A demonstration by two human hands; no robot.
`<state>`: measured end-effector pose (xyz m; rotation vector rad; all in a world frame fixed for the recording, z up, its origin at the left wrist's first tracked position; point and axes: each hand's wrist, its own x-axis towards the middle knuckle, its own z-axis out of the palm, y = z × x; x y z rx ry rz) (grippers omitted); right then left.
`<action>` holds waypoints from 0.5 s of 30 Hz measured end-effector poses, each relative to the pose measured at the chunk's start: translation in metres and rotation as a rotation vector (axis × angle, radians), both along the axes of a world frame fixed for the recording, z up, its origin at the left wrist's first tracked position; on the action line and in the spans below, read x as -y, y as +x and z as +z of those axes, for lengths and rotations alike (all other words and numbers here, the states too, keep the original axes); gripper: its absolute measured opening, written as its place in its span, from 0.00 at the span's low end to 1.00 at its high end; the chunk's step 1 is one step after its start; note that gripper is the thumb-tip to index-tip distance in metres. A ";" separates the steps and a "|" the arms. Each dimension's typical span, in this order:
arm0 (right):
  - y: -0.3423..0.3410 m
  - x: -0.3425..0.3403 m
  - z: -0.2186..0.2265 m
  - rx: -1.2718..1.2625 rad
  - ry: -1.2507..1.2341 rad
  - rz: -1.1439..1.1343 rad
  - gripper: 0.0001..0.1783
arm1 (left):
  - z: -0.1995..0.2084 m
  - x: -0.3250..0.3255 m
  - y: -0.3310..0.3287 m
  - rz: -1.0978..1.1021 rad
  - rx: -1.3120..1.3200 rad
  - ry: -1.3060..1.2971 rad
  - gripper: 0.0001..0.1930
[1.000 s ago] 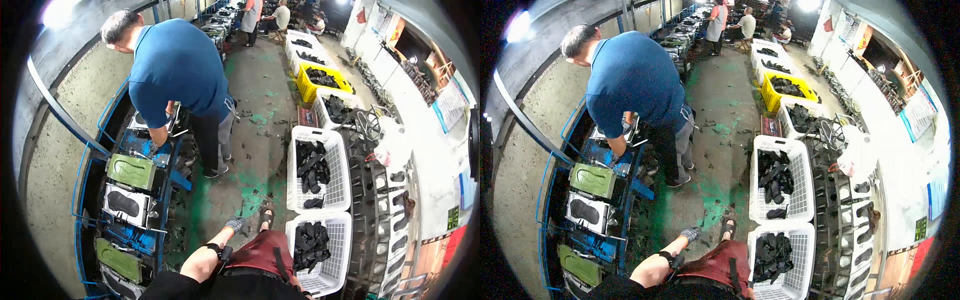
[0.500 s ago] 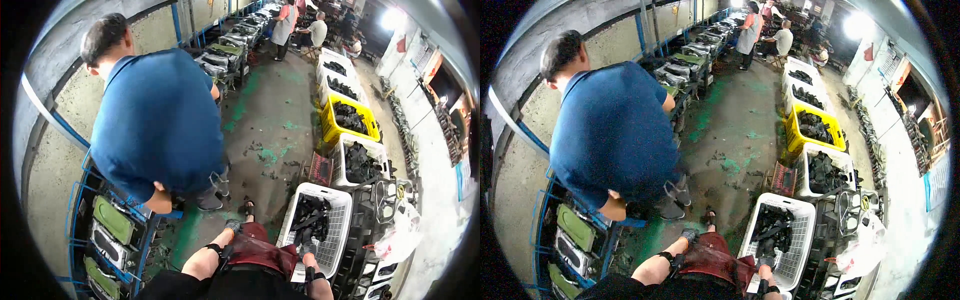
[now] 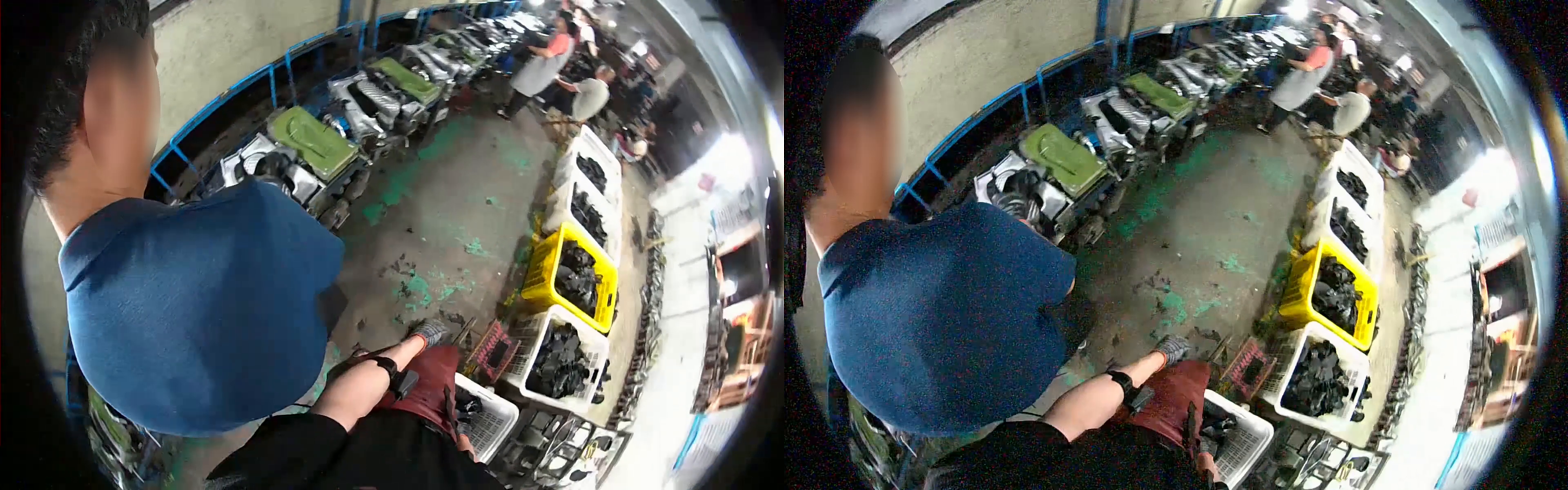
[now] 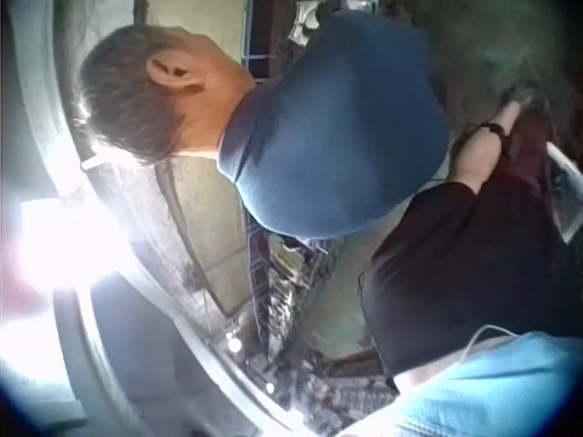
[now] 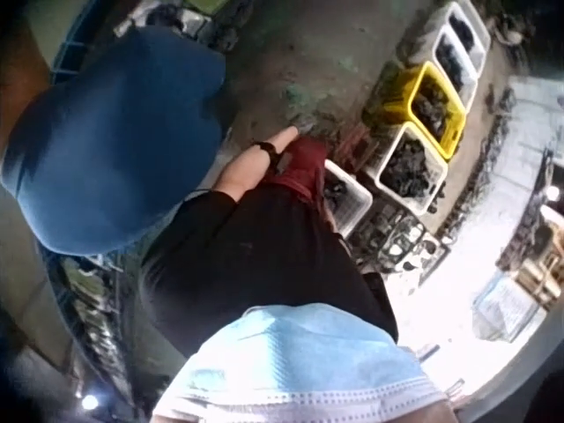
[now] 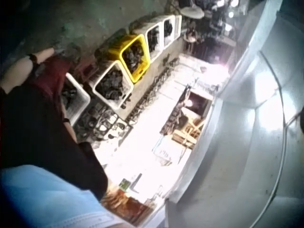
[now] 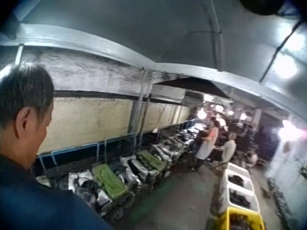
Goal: Placing shoe outsoles into molds on a rotating assembly line.
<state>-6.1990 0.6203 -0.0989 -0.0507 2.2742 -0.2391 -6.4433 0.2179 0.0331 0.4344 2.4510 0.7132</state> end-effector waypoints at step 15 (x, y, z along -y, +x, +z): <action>-0.633 0.057 0.026 0.572 -0.878 -0.108 0.13 | -0.022 0.131 -0.032 1.308 -0.363 -0.108 0.16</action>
